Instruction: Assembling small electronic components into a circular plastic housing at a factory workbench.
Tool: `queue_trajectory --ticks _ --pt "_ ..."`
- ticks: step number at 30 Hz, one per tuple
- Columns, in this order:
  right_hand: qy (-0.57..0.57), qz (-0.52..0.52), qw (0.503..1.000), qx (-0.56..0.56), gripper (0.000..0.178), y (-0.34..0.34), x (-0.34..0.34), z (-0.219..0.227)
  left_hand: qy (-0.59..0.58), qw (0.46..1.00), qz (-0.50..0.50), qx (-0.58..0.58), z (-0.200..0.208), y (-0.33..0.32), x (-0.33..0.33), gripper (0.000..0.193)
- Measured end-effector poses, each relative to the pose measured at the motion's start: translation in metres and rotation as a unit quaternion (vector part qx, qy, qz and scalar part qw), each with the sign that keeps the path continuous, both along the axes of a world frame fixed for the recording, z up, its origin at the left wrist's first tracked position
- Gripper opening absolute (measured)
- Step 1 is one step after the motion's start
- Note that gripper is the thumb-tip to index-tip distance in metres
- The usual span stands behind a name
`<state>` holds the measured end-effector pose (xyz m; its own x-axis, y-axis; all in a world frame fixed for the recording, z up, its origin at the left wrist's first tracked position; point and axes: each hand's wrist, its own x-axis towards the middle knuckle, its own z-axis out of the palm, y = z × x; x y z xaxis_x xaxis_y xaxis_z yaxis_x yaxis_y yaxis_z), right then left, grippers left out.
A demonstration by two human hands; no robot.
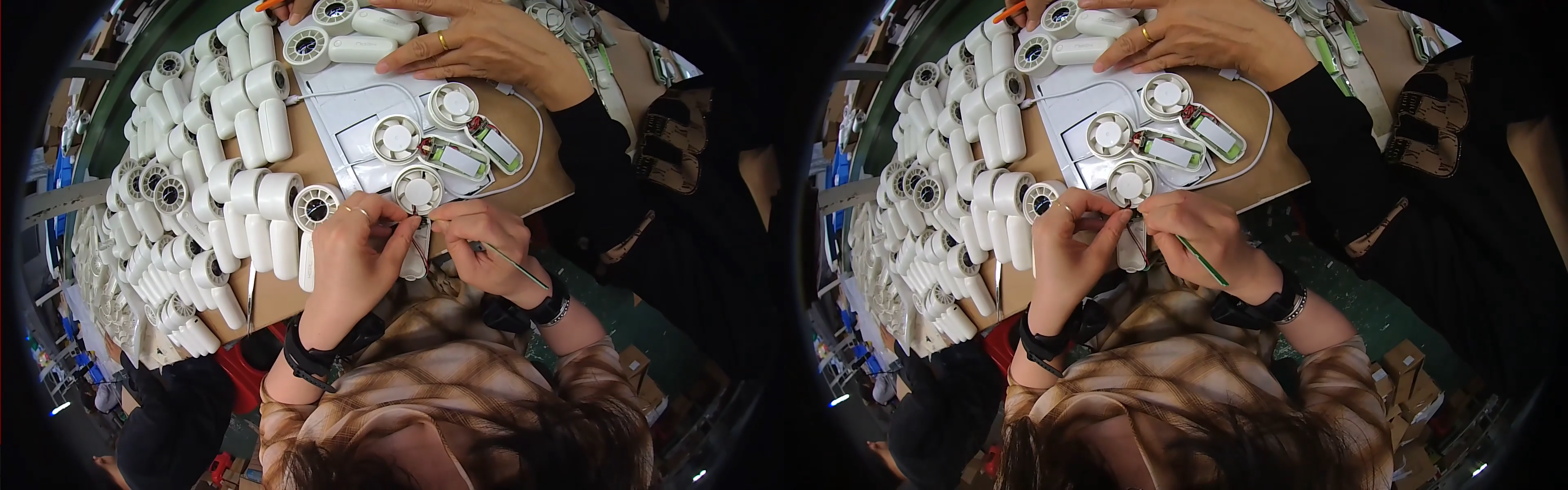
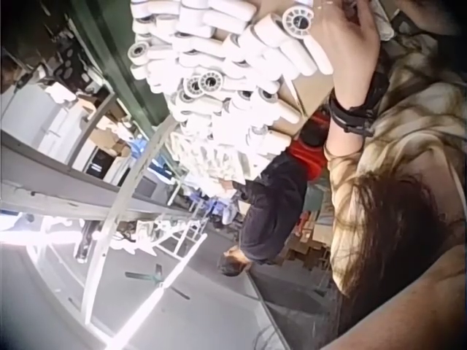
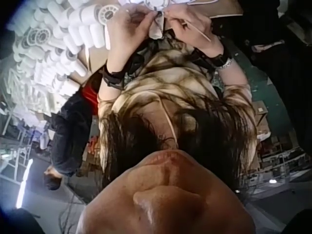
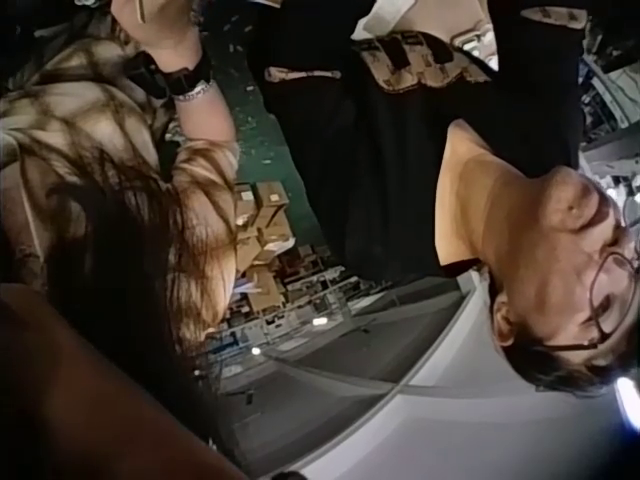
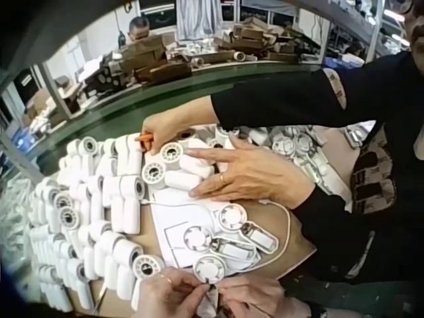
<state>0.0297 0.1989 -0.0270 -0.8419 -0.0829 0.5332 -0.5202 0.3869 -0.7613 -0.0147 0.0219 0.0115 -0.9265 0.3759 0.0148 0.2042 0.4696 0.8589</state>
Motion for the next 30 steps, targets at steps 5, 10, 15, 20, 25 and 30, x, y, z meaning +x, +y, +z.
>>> queue_trajectory --ticks 5,10,15,20,25,30 --pt "0.020 -0.011 1.000 0.011 0.020 -0.002 -0.002 -0.001 0.198 0.979 -0.048 -0.020 -0.007 -0.004 0.007 0.017" --pt "0.040 -0.018 0.998 0.039 0.021 -0.002 -0.002 0.002 0.294 0.950 -0.101 -0.037 -0.013 -0.008 0.010 0.031" --pt "0.024 -0.015 0.999 0.046 0.021 -0.002 -0.002 0.005 0.318 0.936 -0.125 -0.085 -0.016 -0.011 0.010 0.037" --pt "0.033 -0.011 0.998 0.043 0.020 -0.002 -0.003 0.003 0.311 0.935 -0.129 -0.116 -0.012 -0.011 0.011 0.037" --pt "0.027 -0.012 0.999 0.030 0.019 -0.002 -0.004 0.002 0.306 0.935 -0.143 -0.110 -0.016 -0.013 0.008 0.041" --pt "0.027 -0.009 0.999 0.033 0.020 -0.002 -0.004 0.002 0.307 0.938 -0.138 -0.086 -0.018 -0.015 0.007 0.040"
